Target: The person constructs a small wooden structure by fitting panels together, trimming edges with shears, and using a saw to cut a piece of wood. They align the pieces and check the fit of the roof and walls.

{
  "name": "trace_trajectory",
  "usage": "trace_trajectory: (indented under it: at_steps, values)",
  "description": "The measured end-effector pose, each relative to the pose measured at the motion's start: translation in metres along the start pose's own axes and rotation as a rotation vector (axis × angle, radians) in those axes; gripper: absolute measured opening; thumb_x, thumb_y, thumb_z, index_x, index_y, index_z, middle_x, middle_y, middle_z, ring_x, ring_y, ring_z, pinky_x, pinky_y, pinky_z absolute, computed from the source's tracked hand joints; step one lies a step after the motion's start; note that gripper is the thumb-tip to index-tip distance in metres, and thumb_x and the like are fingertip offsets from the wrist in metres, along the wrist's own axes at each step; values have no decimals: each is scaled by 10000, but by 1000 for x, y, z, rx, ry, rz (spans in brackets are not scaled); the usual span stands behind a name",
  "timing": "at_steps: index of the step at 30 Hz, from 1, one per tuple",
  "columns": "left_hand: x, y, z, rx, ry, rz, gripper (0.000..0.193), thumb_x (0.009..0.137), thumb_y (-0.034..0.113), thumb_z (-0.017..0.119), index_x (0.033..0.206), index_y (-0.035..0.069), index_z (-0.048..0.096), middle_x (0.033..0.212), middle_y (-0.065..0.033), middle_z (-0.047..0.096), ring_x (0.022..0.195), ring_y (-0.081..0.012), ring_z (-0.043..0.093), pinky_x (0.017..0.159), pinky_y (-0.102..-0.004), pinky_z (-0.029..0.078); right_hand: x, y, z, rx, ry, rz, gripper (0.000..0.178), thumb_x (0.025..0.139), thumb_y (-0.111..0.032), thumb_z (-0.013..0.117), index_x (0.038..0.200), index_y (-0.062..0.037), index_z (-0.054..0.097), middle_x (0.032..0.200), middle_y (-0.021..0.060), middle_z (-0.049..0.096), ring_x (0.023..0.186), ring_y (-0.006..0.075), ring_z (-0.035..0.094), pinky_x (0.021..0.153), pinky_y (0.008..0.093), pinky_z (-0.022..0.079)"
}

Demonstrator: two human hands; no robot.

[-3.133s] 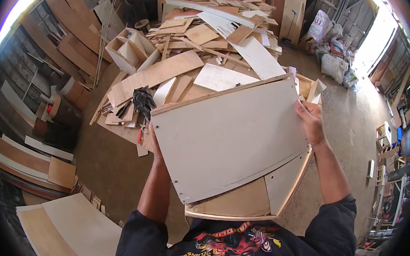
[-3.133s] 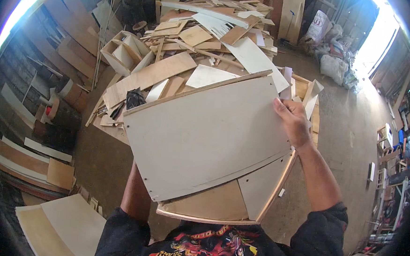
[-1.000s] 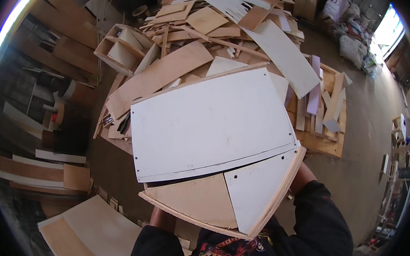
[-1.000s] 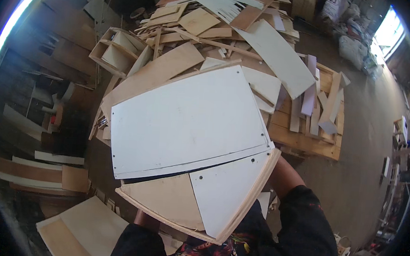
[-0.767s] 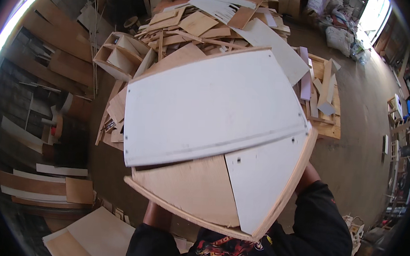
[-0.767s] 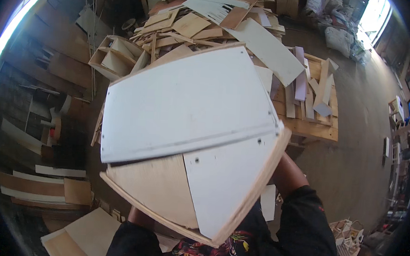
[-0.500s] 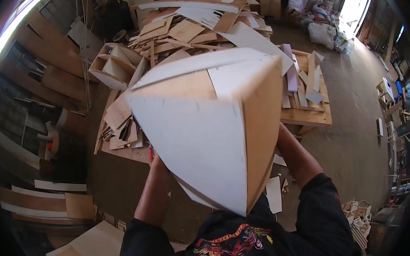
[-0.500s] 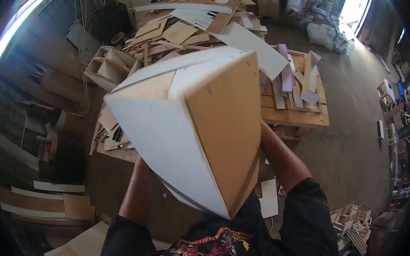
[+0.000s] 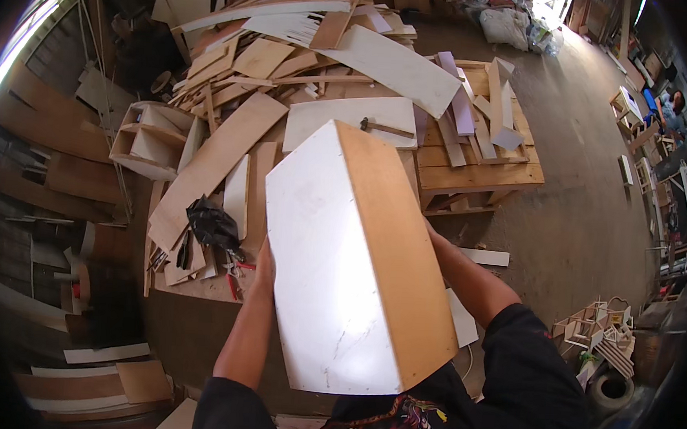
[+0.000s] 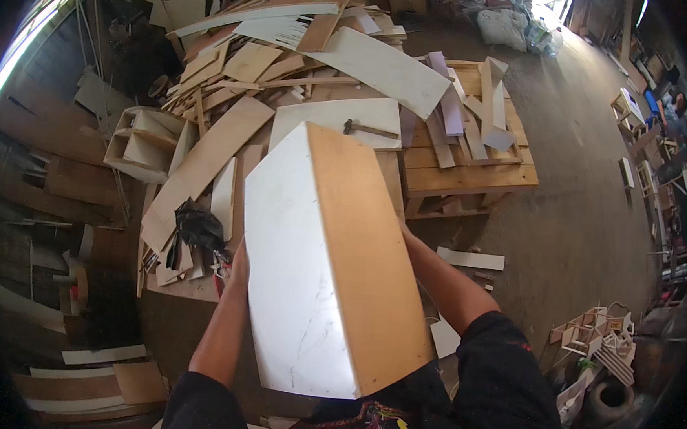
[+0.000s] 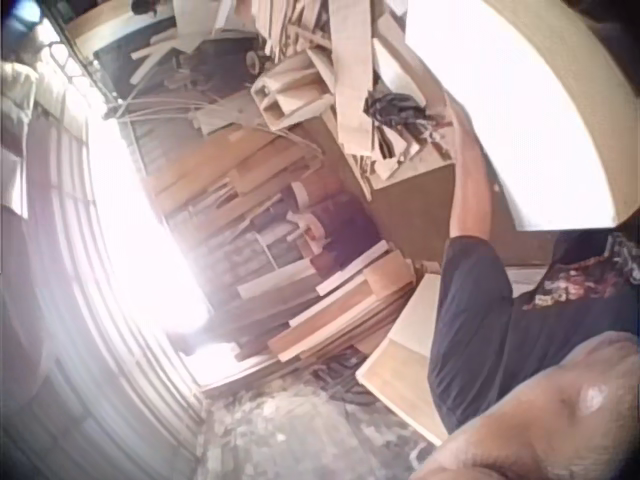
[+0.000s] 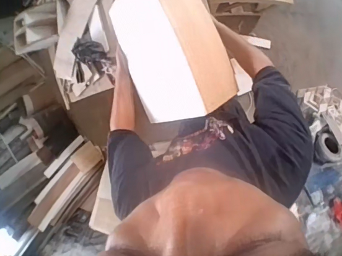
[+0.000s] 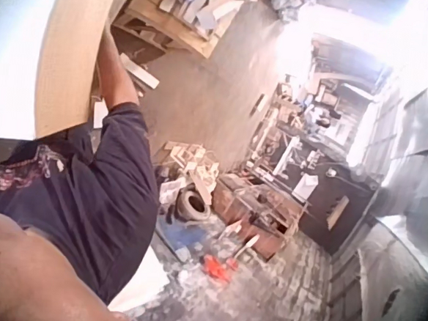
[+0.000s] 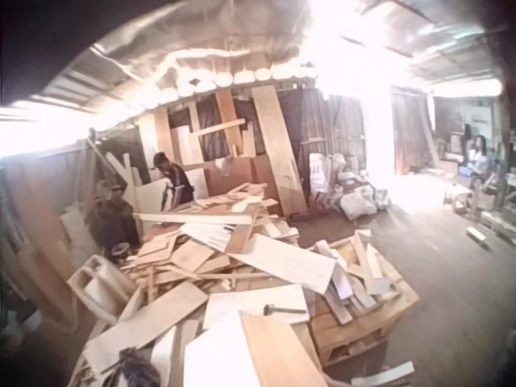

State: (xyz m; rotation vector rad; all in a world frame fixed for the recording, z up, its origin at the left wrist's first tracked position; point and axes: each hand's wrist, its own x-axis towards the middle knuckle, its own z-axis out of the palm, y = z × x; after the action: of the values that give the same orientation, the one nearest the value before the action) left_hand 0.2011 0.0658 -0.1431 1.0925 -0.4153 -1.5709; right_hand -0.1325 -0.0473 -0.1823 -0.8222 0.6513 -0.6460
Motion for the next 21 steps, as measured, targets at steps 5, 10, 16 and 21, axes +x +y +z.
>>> trace_trajectory:
  at_steps: [5,10,16,21]
  values:
    - [20,-15,9,8,43,10,586,1069,450,403,1476,35,475,1413,-138,574,1234,-274,596,1038,-398,497,23,0,-29,71,30,56,805,973,-597,557,1538,-51,382,1476,134,497,1325,242,494,1092,392,407]
    - [44,-20,32,-85,49,-86,606,1071,471,366,1495,46,455,1428,-125,566,1264,-280,576,1069,-417,481,23,-1,-59,128,75,90,782,981,-578,563,1531,-49,396,1466,129,511,1314,233,507,1084,383,417]
    - [84,-37,47,-123,-98,-124,634,1063,502,373,1502,50,446,1450,-122,549,1285,-286,561,1079,-435,474,14,-1,-89,186,160,97,754,990,-555,570,1523,-47,412,1454,124,527,1301,224,521,1074,373,429]
    - [105,-36,54,-14,-82,-169,665,1059,534,353,1513,54,433,1462,-129,540,1302,-292,550,1089,-434,469,20,0,-105,232,236,87,730,997,-535,576,1517,-45,426,1444,119,541,1290,216,534,1066,365,439]
